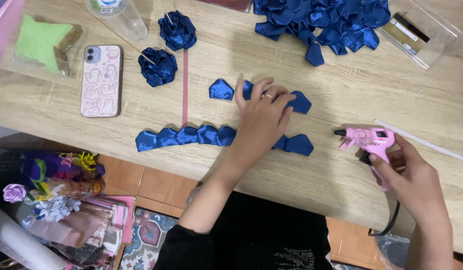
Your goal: The person uses a hot glue gun to attach small blue fabric pieces together in a linear sequence on a wooden table. The person picks up each piece, applies glue, and presses it to the previous one, forming a growing chain of connected fabric segments.
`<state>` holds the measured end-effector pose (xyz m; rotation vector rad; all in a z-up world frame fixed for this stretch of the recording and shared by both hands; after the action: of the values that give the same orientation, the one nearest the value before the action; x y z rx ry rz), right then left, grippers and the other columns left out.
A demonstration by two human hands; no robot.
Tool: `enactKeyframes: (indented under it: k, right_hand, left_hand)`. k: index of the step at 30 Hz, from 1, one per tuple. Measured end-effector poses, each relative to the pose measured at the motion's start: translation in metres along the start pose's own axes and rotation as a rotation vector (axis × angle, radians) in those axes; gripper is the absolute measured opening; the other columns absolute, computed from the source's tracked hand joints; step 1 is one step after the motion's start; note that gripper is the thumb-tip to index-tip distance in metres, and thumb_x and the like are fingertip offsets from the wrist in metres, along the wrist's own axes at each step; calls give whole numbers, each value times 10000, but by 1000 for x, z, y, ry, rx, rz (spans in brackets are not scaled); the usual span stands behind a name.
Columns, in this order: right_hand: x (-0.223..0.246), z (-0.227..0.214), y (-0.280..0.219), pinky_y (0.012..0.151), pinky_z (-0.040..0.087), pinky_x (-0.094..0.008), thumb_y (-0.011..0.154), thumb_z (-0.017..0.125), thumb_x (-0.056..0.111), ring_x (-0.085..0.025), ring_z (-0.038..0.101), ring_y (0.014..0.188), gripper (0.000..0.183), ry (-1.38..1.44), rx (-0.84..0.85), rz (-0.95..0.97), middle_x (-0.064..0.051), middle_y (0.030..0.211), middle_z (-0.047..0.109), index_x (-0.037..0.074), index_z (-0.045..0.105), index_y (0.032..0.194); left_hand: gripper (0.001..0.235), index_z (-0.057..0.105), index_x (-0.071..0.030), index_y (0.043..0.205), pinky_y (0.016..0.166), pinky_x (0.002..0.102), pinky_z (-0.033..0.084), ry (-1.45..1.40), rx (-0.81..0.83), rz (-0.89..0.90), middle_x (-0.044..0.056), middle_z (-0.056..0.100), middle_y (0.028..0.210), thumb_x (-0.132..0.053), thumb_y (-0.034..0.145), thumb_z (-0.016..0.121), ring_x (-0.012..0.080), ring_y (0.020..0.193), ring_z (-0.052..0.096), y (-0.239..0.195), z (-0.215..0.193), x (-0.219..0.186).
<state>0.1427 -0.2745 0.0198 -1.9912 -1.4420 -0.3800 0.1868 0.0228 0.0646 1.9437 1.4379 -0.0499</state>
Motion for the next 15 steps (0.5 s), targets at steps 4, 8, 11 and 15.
enactKeyframes:
  k: [4, 8, 11, 15]
  right_hand:
    - [8, -3, -6, 790, 452, -354, 895, 710, 201, -243, 576, 781, 641, 14, -45, -30, -124, 992, 629, 58, 557, 1501]
    - [20, -10, -13, 762, 465, -374, 930, 702, 181, -244, 541, 811, 571, -31, -122, -178, -145, 988, 542, 26, 576, 1465]
    - [32, -21, -26, 833, 490, -387, 1005, 701, 76, -275, 544, 1004, 505, -15, -310, -434, -220, 1190, 481, -56, 573, 1475]
    - [80, -21, -59, 847, 483, -378, 1024, 741, -3, -307, 552, 999, 374, 6, -355, -741, -247, 1220, 597, -100, 618, 1363]
  left_hand:
    - [256, 751, -192, 1065, 1150, 676, 205, 208, 33, -25, 29, 647, 1143, -295, 831, 770, 280, 1282, 497, 5, 38, 11]
    - [208, 700, -153, 916, 1157, 709, 187, 260, 12, -28, 130, 636, 1272, -236, 762, 814, 337, 1342, 462, 5, 44, 9]
    - [107, 675, -159, 892, 1158, 670, 149, 63, 74, -64, 48, 676, 1112, -220, 831, 739, 288, 1248, 519, 6, 32, -3]
    - [62, 681, -211, 920, 1119, 625, 164, -315, 250, -7, -47, 695, 915, -226, 868, 712, 178, 1084, 586, -6, 25, -46]
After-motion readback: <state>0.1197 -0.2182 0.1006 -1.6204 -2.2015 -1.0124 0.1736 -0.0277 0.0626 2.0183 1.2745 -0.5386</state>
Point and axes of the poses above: each hand's wrist, its own y-axis towards the middle knuckle, its own z-axis out of the palm, x = y × z, the point moved 10 cm from there along y, towards the middle knuckle
